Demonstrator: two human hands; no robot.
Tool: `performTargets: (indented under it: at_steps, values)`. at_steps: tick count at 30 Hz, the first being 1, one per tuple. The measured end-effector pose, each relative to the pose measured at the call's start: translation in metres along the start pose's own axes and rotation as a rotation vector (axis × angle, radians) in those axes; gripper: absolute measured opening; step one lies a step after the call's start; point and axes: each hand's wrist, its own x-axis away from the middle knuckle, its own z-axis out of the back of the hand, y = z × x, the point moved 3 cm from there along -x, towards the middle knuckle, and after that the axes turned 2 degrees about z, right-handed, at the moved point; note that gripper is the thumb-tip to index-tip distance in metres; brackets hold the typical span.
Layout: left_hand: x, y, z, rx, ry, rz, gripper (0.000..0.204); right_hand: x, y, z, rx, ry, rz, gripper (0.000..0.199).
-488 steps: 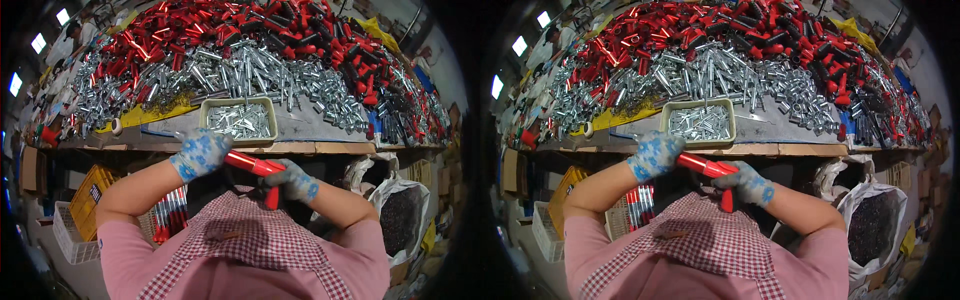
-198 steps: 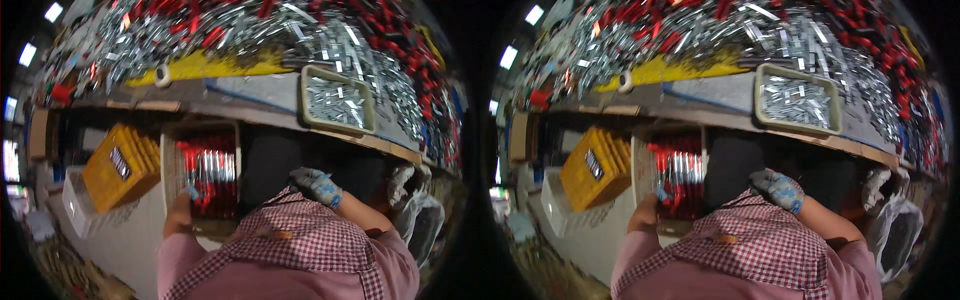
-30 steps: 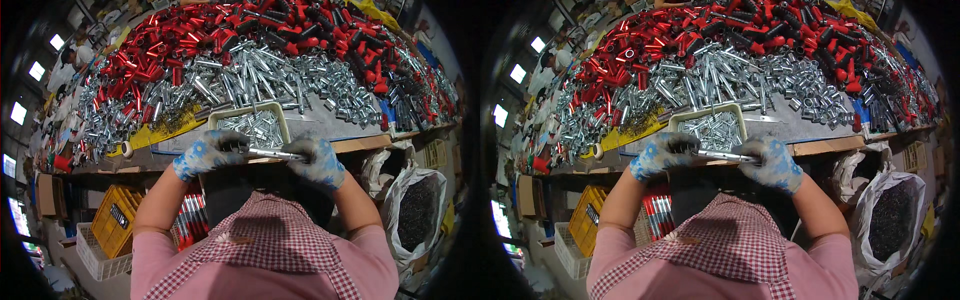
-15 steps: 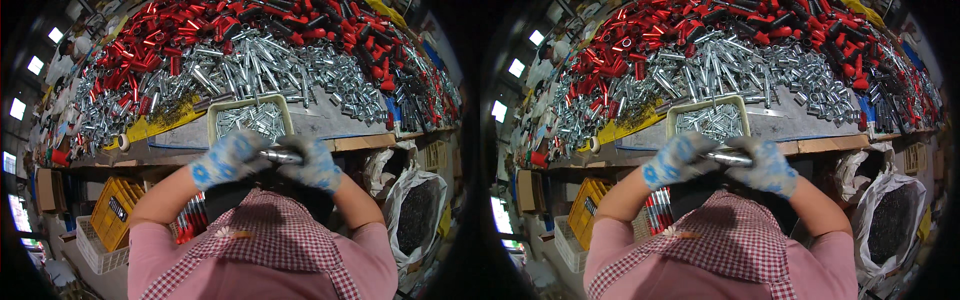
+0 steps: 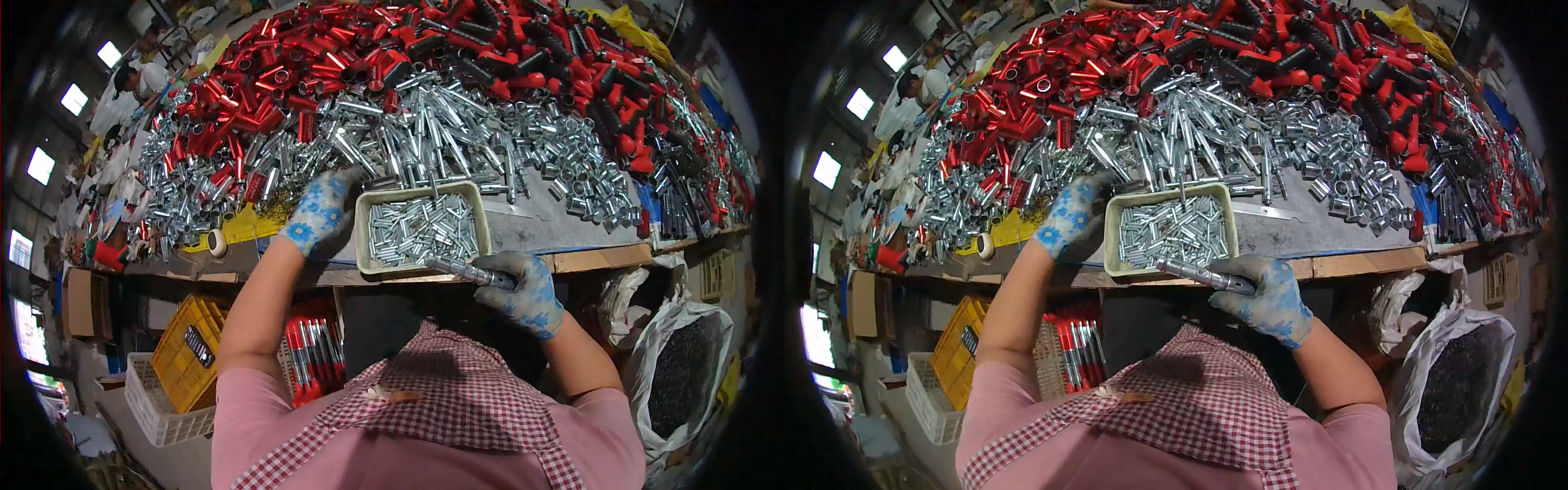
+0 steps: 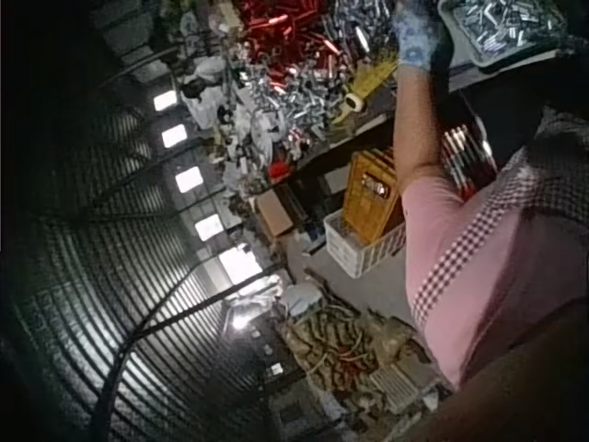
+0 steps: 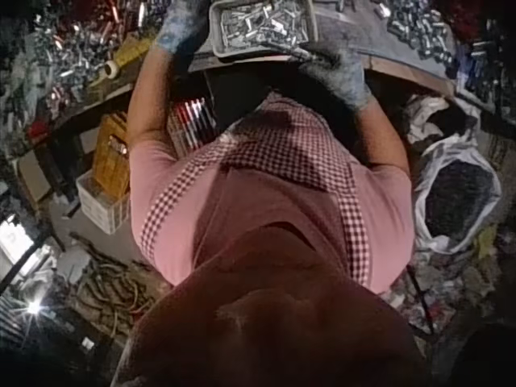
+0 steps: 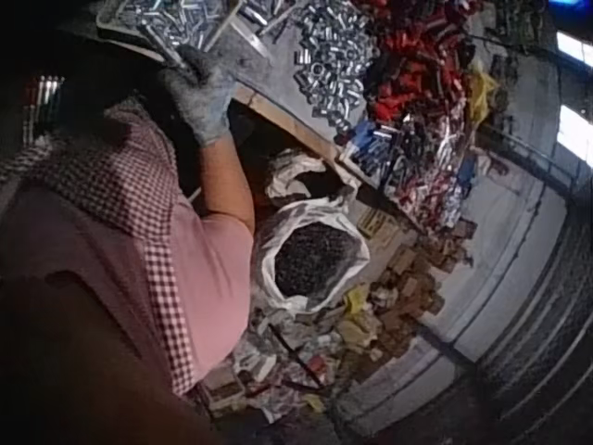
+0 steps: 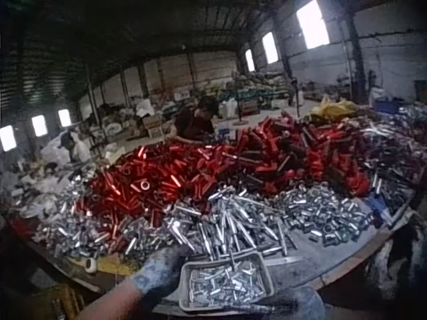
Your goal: The person assembles tools by fitting metal components and pins into metal tubes, attaching handles and sleeves, and placing the assembled tools into a basket.
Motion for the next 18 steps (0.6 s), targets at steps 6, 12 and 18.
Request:
performTargets:
  at_steps: [6,12,18]
  values:
    - [-0.012,-0.015,-0.019,0.041,-0.073,0.145,0.035,0.008,-0.022,0.002,0.021,-0.018,-0.114,0.039]
    - [0.023,-0.003,0.018,1.476,0.152,0.615,0.028,0.021,-0.005,0.011,0.091,0.107,-0.136,0.038]
    - [0.037,0.060,0.017,1.725,0.200,0.607,0.038,0.024,0.000,-0.005,0.031,0.117,-0.155,0.037]
